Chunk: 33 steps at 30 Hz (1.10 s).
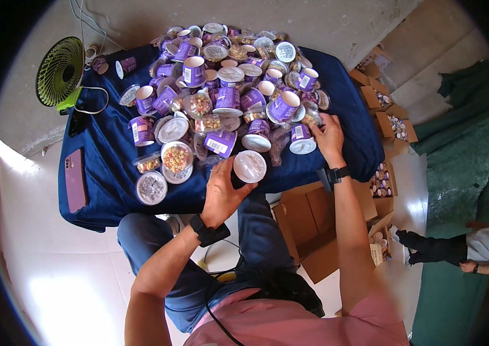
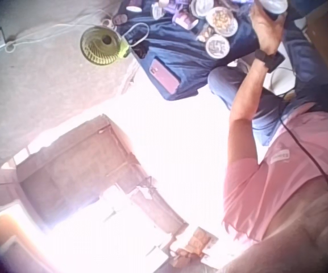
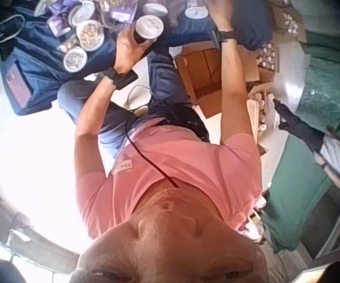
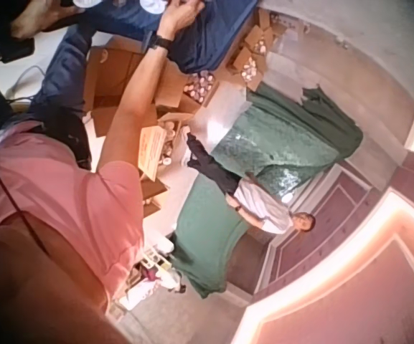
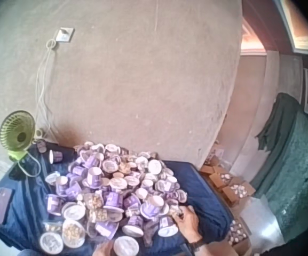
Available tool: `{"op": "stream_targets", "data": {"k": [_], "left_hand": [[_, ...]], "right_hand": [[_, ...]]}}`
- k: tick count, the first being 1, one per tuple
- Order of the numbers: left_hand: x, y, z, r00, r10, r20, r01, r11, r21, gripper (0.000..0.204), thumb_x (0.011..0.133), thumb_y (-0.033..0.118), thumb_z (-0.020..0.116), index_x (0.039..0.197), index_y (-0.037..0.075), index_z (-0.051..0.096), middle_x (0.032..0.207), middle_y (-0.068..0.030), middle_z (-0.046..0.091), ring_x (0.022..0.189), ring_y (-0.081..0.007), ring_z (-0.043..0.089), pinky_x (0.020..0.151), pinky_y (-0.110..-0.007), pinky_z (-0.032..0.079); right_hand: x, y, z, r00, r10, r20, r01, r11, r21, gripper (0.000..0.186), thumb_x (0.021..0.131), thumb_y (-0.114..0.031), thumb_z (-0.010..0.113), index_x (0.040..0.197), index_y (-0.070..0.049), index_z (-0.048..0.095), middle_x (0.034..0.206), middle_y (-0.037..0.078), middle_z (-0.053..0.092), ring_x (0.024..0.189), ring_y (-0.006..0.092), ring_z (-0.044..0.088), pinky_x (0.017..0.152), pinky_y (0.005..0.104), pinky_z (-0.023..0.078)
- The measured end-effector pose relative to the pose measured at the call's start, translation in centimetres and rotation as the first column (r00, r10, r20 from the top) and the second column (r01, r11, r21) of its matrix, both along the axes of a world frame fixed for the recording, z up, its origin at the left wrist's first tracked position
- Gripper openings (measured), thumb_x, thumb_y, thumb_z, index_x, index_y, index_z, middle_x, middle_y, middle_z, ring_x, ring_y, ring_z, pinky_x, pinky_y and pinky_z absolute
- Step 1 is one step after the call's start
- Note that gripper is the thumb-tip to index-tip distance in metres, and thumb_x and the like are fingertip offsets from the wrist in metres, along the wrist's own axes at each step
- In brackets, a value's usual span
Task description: Checking individual cups of packaged food and emptying a large shipping box onto a table for sorting.
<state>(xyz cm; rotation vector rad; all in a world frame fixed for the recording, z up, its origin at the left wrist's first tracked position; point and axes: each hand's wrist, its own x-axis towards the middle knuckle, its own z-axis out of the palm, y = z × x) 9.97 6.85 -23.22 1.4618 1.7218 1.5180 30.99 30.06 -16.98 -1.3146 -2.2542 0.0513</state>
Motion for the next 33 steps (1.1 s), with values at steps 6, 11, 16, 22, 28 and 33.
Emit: {"op": "stream_targets", "data": {"k": [6, 11, 16, 22, 28, 33], "left_hand": [[-0.4, -0.5, -0.1, 0.996, -0.04, 0.08, 0.041, 0.999, -0.008, 0.05, 0.073, 0.004, 0.065, 0.119, -0.003, 0.05, 0.109, -0.0201, 0.058, 0.1, -0.0346, 0.055, 0.088, -0.04, 0.045], [-0.3, -0.3, -1.1, 0.951, -0.064, 0.303, 0.054, 0.998, 0.041, 0.042, 0.076, -0.004, 0.051, 0.118, -0.003, 0.051, 0.108, -0.0203, 0.059, 0.097, -0.0318, 0.059, 0.087, -0.036, 0.046], [-0.8, -0.1, -2.3, 0.915, -0.097, 0.391, 0.07, 0.994, 0.082, 0.037, 0.089, 0.003, 0.039, 0.123, -0.006, 0.048, 0.114, -0.0163, 0.058, 0.102, -0.0202, 0.058, 0.09, -0.032, 0.046], [-0.6, -0.1, -1.4, 0.847, -0.056, 0.529, 0.044, 0.998, 0.036, 0.041, 0.099, 0.028, 0.037, 0.115, -0.004, 0.055, 0.102, -0.0174, 0.062, 0.093, -0.0243, 0.058, 0.084, -0.033, 0.045], [-0.3, -0.1, -0.7, 0.898, -0.002, 0.439, -0.007, 1.0, 0.019, 0.041, 0.098, 0.032, 0.045, 0.114, -0.004, 0.056, 0.101, -0.0185, 0.062, 0.091, -0.0235, 0.059, 0.082, -0.034, 0.046], [-0.3, 0.2, -1.3, 0.899, -0.024, 0.437, 0.018, 1.0, 0.019, 0.036, 0.097, 0.027, 0.049, 0.113, -0.004, 0.056, 0.099, -0.0177, 0.062, 0.091, -0.0241, 0.06, 0.082, -0.033, 0.046]], "right_hand": [[-0.3, -5.3, 2.6, 0.919, 0.078, -0.386, -0.018, 0.988, 0.156, 0.045, 0.084, -0.016, 0.066, 0.125, -0.002, 0.052, 0.091, 0.007, 0.057, 0.069, 0.0136, 0.056, 0.062, 0.0278, 0.047], [-2.8, -11.9, 2.2, 0.421, -0.253, -0.871, -0.639, 0.599, -0.482, 0.04, 0.087, -0.013, 0.063, 0.124, -0.001, 0.052, 0.091, 0.002, 0.059, 0.069, 0.0073, 0.053, 0.059, 0.0244, 0.045], [-5.3, -14.2, 0.2, 0.461, -0.418, -0.783, -0.687, 0.391, -0.613, 0.036, 0.087, -0.017, 0.063, 0.119, -0.001, 0.055, 0.082, -0.002, 0.056, 0.067, 0.0054, 0.05, 0.056, 0.0248, 0.044], [-6.5, -15.1, -0.2, 0.518, -0.4, -0.756, -0.646, 0.397, -0.652, 0.036, 0.088, -0.02, 0.063, 0.118, -0.001, 0.058, 0.082, -0.003, 0.055, 0.065, 0.0035, 0.048, 0.054, 0.022, 0.042], [-6.9, -15.5, -0.7, 0.561, -0.365, -0.744, -0.596, 0.446, -0.668, 0.034, 0.087, -0.023, 0.066, 0.115, -0.004, 0.061, 0.077, -0.005, 0.054, 0.061, 0.0015, 0.046, 0.051, 0.0197, 0.039], [-6.9, -15.4, -1.4, 0.577, -0.317, -0.753, -0.601, 0.46, -0.654, 0.037, 0.087, -0.024, 0.066, 0.118, -0.004, 0.06, 0.078, -0.003, 0.056, 0.06, 0.0026, 0.048, 0.052, 0.0198, 0.042]]}}
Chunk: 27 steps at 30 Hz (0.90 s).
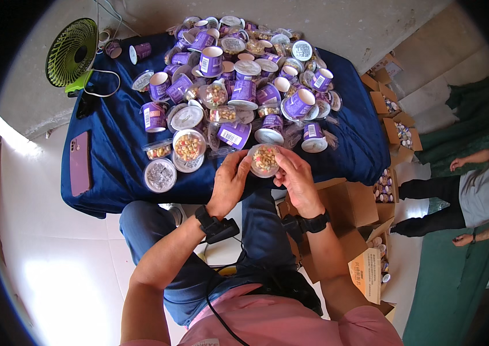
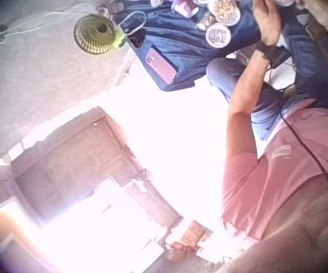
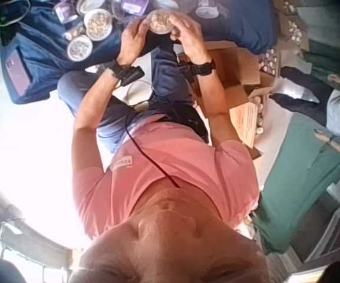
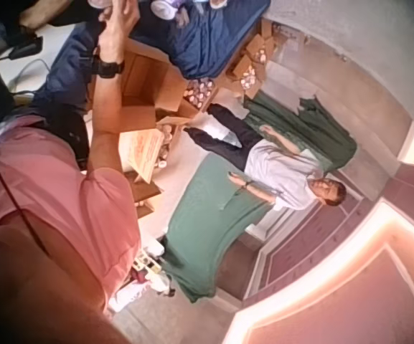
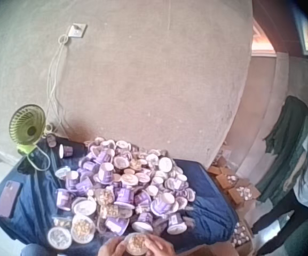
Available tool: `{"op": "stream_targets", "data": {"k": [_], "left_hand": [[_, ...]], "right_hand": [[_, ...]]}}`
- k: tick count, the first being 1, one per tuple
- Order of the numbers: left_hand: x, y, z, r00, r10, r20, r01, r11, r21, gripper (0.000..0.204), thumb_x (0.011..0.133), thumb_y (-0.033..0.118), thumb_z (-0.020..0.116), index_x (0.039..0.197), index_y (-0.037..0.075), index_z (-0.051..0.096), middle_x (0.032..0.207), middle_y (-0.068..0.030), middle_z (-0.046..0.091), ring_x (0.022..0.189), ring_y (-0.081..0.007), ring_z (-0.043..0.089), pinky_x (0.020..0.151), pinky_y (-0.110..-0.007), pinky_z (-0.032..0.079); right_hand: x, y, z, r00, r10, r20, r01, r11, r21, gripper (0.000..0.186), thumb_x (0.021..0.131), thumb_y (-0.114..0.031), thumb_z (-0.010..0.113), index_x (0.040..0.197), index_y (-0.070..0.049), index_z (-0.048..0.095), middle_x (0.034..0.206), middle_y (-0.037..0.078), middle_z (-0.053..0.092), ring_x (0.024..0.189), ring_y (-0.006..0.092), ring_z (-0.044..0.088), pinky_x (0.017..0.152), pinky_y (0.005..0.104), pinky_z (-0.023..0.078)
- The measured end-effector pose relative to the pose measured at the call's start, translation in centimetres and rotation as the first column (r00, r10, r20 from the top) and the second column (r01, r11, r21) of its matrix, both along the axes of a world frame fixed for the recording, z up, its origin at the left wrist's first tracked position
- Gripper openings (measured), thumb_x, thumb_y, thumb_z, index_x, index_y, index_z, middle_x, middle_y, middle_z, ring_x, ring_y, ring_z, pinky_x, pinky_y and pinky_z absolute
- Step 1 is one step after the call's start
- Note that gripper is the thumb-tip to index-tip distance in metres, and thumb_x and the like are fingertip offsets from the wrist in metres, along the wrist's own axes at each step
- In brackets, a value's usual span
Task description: Checking individual cups of packaged food and emptying a large shipping box onto a table for sorting.
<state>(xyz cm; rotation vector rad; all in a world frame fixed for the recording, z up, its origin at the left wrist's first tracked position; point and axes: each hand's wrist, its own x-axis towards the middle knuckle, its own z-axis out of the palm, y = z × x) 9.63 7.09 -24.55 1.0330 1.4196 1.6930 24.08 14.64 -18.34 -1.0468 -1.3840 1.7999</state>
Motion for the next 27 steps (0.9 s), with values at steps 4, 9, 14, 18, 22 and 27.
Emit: {"op": "stream_targets", "data": {"k": [4, 9, 14, 18, 22, 27], "left_hand": [[-0.3, 0.1, 0.2, 1.0, -0.013, -0.018, 0.013, 1.0, -0.021, 0.035, 0.096, 0.025, 0.048, 0.114, -0.004, 0.056, 0.1, -0.0175, 0.062, 0.091, -0.0236, 0.06, 0.082, -0.033, 0.046], [-0.4, 0.1, 0.4, 0.997, -0.073, 0.01, 0.073, 0.997, -0.035, 0.032, 0.098, 0.02, 0.045, 0.118, -0.004, 0.053, 0.104, -0.0098, 0.061, 0.096, -0.0142, 0.054, 0.086, -0.026, 0.043], [-0.5, 0.3, -0.2, 0.997, -0.081, -0.004, 0.081, 0.997, -0.02, 0.033, 0.098, 0.017, 0.044, 0.122, -0.003, 0.051, 0.108, -0.0105, 0.06, 0.099, -0.0147, 0.054, 0.088, -0.026, 0.042], [-0.3, 0.8, -0.4, 0.997, -0.033, -0.067, 0.038, 0.997, 0.071, 0.034, 0.094, 0.013, 0.046, 0.124, -0.001, 0.052, 0.111, -0.0196, 0.059, 0.103, -0.0287, 0.056, 0.09, -0.034, 0.042], [-0.2, 0.8, -0.1, 0.999, -0.04, -0.023, 0.042, 0.995, 0.095, 0.035, 0.093, 0.012, 0.046, 0.126, 0.0, 0.051, 0.111, -0.0194, 0.059, 0.104, -0.0291, 0.056, 0.091, -0.035, 0.042], [-0.6, 0.8, -1.0, 0.993, -0.081, -0.082, 0.084, 0.996, 0.027, 0.039, 0.099, 0.015, 0.041, 0.135, 0.002, 0.044, 0.127, -0.0113, 0.052, 0.114, -0.0171, 0.049, 0.099, -0.027, 0.037]], "right_hand": [[0.0, 0.0, -0.5, 1.0, 0.006, -0.002, -0.006, 1.0, 0.018, 0.041, 0.088, -0.026, 0.065, 0.122, -0.004, 0.057, 0.081, -0.002, 0.057, 0.063, 0.0038, 0.05, 0.052, 0.0198, 0.044], [-0.1, 0.1, -1.1, 0.999, 0.041, -0.007, -0.04, 0.995, 0.09, 0.044, 0.089, -0.028, 0.063, 0.125, -0.004, 0.055, 0.097, 0.003, 0.06, 0.071, 0.006, 0.053, 0.055, 0.0218, 0.05], [-0.3, -0.1, -0.8, 0.998, 0.062, -0.022, -0.06, 0.995, 0.082, 0.046, 0.089, -0.028, 0.062, 0.126, -0.002, 0.053, 0.108, 0.007, 0.061, 0.084, 0.0119, 0.06, 0.064, 0.0276, 0.056], [-0.3, 0.0, -1.1, 0.991, 0.091, -0.093, -0.081, 0.991, 0.107, 0.044, 0.091, -0.027, 0.059, 0.126, -0.001, 0.053, 0.114, 0.01, 0.059, 0.096, 0.0182, 0.063, 0.069, 0.0311, 0.057], [-0.3, 0.0, -1.5, 0.994, 0.065, -0.086, -0.056, 0.993, 0.104, 0.042, 0.092, -0.027, 0.058, 0.126, -0.001, 0.053, 0.114, 0.011, 0.059, 0.094, 0.018, 0.063, 0.071, 0.0307, 0.057], [0.5, -0.5, -1.8, 0.983, 0.113, -0.145, -0.097, 0.989, 0.116, 0.048, 0.093, -0.022, 0.058, 0.135, -0.004, 0.044, 0.122, 0.009, 0.051, 0.098, 0.0146, 0.058, 0.08, 0.0272, 0.052]]}}
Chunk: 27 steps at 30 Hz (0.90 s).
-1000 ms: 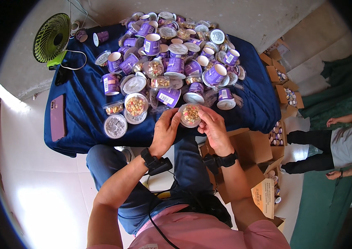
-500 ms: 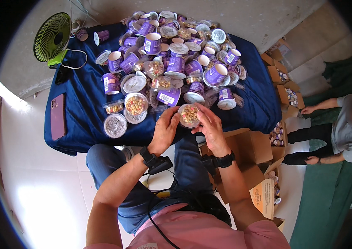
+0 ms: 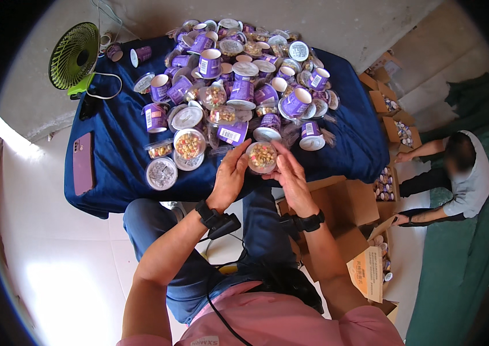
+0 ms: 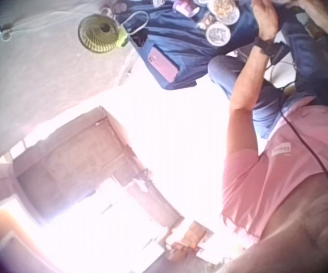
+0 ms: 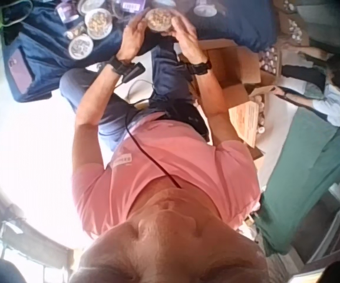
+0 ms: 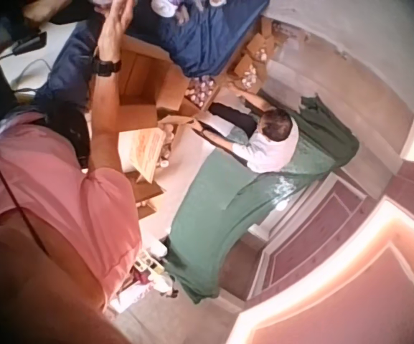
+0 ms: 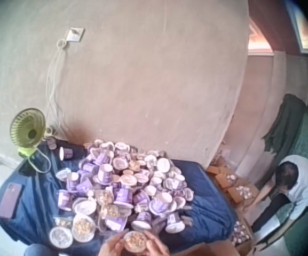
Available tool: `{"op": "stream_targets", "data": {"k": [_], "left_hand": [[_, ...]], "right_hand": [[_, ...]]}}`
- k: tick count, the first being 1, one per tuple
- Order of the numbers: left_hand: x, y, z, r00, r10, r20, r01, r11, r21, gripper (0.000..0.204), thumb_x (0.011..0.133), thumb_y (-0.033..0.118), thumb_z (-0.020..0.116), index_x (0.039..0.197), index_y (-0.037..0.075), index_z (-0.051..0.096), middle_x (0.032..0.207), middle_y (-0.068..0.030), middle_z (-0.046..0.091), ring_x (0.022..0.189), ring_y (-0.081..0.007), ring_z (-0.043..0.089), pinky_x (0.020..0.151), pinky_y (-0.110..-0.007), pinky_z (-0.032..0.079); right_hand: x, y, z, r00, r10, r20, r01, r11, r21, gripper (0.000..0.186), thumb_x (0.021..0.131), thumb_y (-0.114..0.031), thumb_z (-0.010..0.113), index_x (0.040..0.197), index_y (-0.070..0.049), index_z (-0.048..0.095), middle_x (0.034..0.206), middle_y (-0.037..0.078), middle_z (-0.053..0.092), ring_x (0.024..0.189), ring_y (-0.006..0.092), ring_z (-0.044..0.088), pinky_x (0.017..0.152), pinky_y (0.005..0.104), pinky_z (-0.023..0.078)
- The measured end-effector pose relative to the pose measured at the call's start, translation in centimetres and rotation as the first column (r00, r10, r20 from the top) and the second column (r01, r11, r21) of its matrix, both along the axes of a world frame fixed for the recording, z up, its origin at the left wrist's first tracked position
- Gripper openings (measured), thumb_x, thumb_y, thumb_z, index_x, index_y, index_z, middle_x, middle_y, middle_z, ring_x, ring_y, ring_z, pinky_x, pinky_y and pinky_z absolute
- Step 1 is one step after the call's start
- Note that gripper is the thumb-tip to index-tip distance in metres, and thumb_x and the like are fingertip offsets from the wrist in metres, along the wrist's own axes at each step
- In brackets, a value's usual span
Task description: Checking individual cups of packaged food and emptying a large shipping box onto a table for sorting.
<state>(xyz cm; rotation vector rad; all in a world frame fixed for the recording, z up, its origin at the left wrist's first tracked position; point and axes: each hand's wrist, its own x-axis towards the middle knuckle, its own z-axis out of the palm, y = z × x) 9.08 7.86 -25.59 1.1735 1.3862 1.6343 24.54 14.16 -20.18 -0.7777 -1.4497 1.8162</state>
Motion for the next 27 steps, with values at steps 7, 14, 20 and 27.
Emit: {"op": "stream_targets", "data": {"k": [7, 14, 20, 27], "left_hand": [[0.0, 0.3, 0.2, 0.998, -0.004, 0.07, -0.001, 0.998, 0.07, 0.036, 0.096, 0.011, 0.046, 0.131, 0.006, 0.049, 0.117, -0.0173, 0.058, 0.107, -0.0248, 0.055, 0.093, -0.032, 0.041], [-0.5, 0.6, -0.1, 0.972, -0.105, 0.209, 0.082, 0.99, 0.113, 0.036, 0.099, 0.017, 0.044, 0.132, 0.003, 0.048, 0.121, -0.0149, 0.056, 0.111, -0.0197, 0.052, 0.095, -0.029, 0.04], [-1.4, -0.9, 4.0, 0.96, -0.24, 0.142, 0.242, 0.97, -0.001, 0.051, 0.091, 0.019, 0.061, 0.137, 0.006, 0.042, 0.126, -0.0134, 0.05, 0.116, -0.0206, 0.049, 0.094, -0.032, 0.043], [-0.4, -1.4, 4.2, 0.956, -0.221, 0.194, 0.181, 0.962, 0.206, 0.067, 0.074, 0.001, 0.075, 0.133, 0.008, 0.043, 0.118, -0.0104, 0.05, 0.108, -0.0216, 0.056, 0.093, -0.034, 0.049]], "right_hand": [[0.7, 0.9, -1.0, 0.976, 0.024, 0.217, -0.136, 0.845, 0.517, 0.061, 0.085, -0.009, 0.068, 0.138, -0.005, 0.04, 0.125, 0.009, 0.043, 0.102, 0.0141, 0.055, 0.079, 0.0246, 0.05], [0.0, -0.1, -0.3, 0.917, -0.129, 0.378, -0.127, 0.802, 0.584, 0.065, 0.084, -0.016, 0.069, 0.139, -0.005, 0.038, 0.12, 0.012, 0.056, 0.091, 0.0119, 0.056, 0.061, 0.021, 0.047], [0.2, 0.7, -0.8, 0.983, -0.101, 0.151, 0.067, 0.974, 0.219, 0.044, 0.098, -0.037, 0.045, 0.125, -0.003, 0.049, 0.094, 0.003, 0.062, 0.074, 0.0074, 0.057, 0.059, 0.0227, 0.047], [0.2, 0.1, 0.5, 0.991, 0.129, -0.026, -0.131, 0.986, -0.1, 0.058, 0.097, -0.051, 0.036, 0.126, -0.001, 0.047, 0.101, 0.008, 0.059, 0.088, 0.0134, 0.059, 0.069, 0.0268, 0.049]]}}
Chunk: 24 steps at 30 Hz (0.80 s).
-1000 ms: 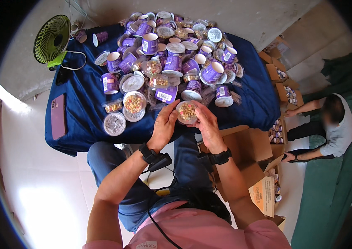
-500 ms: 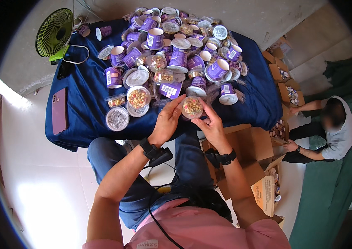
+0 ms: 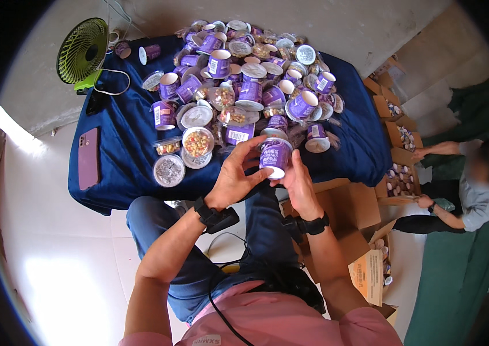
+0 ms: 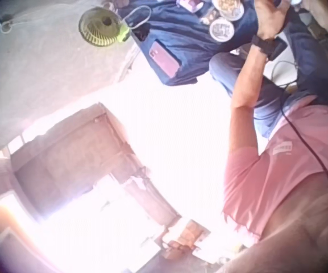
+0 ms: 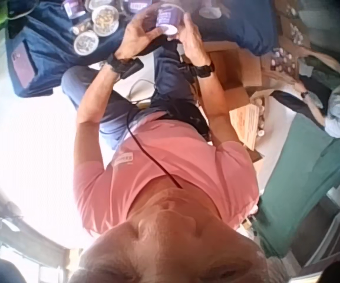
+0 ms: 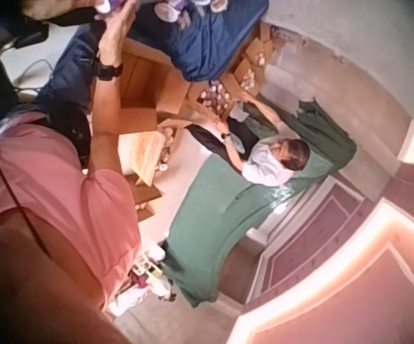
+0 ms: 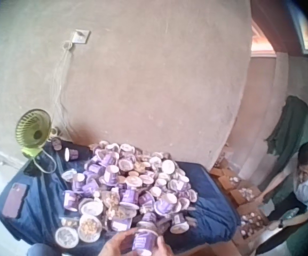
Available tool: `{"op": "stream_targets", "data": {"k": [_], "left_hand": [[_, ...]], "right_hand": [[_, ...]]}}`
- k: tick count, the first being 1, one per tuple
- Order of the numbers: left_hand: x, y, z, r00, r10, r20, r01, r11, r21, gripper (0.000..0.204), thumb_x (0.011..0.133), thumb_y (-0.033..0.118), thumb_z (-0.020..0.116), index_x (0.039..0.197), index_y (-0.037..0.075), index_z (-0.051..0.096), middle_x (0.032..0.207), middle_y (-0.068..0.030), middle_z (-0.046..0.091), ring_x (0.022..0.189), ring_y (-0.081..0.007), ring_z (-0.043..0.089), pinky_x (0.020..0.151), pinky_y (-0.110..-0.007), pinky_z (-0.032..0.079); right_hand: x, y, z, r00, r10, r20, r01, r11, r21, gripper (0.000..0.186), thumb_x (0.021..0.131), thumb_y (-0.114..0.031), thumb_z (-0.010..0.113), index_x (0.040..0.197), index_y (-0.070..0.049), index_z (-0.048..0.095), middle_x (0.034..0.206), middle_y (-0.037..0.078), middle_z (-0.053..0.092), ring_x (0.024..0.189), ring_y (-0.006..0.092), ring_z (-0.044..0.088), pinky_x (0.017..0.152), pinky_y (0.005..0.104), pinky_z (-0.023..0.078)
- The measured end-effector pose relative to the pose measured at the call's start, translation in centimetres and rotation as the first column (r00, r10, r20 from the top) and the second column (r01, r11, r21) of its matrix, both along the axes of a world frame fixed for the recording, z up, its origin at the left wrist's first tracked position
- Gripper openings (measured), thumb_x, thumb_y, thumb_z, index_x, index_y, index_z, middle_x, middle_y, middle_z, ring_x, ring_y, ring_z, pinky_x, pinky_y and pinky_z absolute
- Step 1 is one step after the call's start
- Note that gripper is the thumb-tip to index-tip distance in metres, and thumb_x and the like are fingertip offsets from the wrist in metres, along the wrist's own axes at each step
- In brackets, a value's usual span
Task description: Checking individual cups of packaged food and emptying a large shipping box onto a table for sorting.
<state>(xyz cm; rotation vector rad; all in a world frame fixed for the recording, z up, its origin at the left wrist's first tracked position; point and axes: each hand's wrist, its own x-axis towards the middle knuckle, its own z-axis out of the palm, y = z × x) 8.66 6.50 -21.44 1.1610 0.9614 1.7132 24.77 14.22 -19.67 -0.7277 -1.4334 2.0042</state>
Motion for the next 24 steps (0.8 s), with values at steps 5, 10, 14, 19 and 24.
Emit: {"op": "stream_targets", "data": {"k": [5, 10, 14, 19, 24], "left_hand": [[-1.1, -0.5, 0.3, 0.973, 0.17, -0.156, -0.177, 0.984, -0.028, 0.07, 0.074, -0.001, 0.075, 0.134, 0.002, 0.039, 0.115, -0.0125, 0.055, 0.107, -0.0207, 0.057, 0.094, -0.034, 0.048], [-1.7, -1.2, 1.2, 0.93, 0.241, -0.278, -0.243, 0.97, 0.028, 0.066, 0.072, 0.0, 0.077, 0.13, 0.0, 0.045, 0.11, -0.0118, 0.054, 0.105, -0.0228, 0.059, 0.093, -0.034, 0.049], [-1.8, -1.2, 1.4, 0.915, 0.256, -0.311, -0.246, 0.967, 0.072, 0.063, 0.072, 0.0, 0.076, 0.128, -0.001, 0.048, 0.109, -0.0111, 0.052, 0.104, -0.0235, 0.059, 0.093, -0.034, 0.049], [-0.6, -1.1, 0.1, 0.984, 0.173, 0.029, -0.17, 0.98, -0.101, 0.06, 0.078, 0.0, 0.07, 0.131, 0.004, 0.044, 0.109, -0.0083, 0.05, 0.109, -0.0209, 0.054, 0.096, -0.034, 0.046], [-1.2, -1.5, 1.6, 0.954, 0.232, -0.192, -0.232, 0.972, 0.022, 0.063, 0.074, 0.001, 0.074, 0.131, 0.004, 0.047, 0.108, -0.0094, 0.049, 0.106, -0.0209, 0.055, 0.092, -0.033, 0.049]], "right_hand": [[-1.5, -1.4, 2.5, 0.96, -0.249, 0.131, 0.051, 0.612, 0.789, 0.064, 0.085, -0.02, 0.063, 0.14, -0.004, 0.035, 0.124, 0.015, 0.045, 0.11, 0.0249, 0.049, 0.086, 0.0332, 0.048], [-1.8, -1.5, 2.4, 0.946, -0.274, 0.174, -0.014, 0.5, 0.866, 0.064, 0.081, -0.009, 0.067, 0.137, -0.004, 0.037, 0.122, 0.016, 0.041, 0.108, 0.0255, 0.05, 0.083, 0.0322, 0.05], [-2.2, -2.3, 1.5, 0.944, -0.304, 0.128, 0.038, 0.485, 0.874, 0.059, 0.083, -0.008, 0.065, 0.135, -0.002, 0.037, 0.121, 0.015, 0.04, 0.108, 0.0246, 0.05, 0.081, 0.0303, 0.052], [-2.8, -2.6, 0.0, 0.964, -0.265, 0.008, 0.203, 0.759, 0.619, 0.058, 0.085, -0.008, 0.063, 0.135, -0.002, 0.035, 0.123, 0.014, 0.039, 0.114, 0.0231, 0.045, 0.08, 0.0274, 0.052], [-1.9, -1.0, 3.7, 0.931, -0.32, 0.177, -0.048, 0.373, 0.927, 0.065, 0.081, -0.009, 0.068, 0.137, -0.004, 0.035, 0.122, 0.015, 0.041, 0.112, 0.0274, 0.047, 0.083, 0.0329, 0.049]]}}
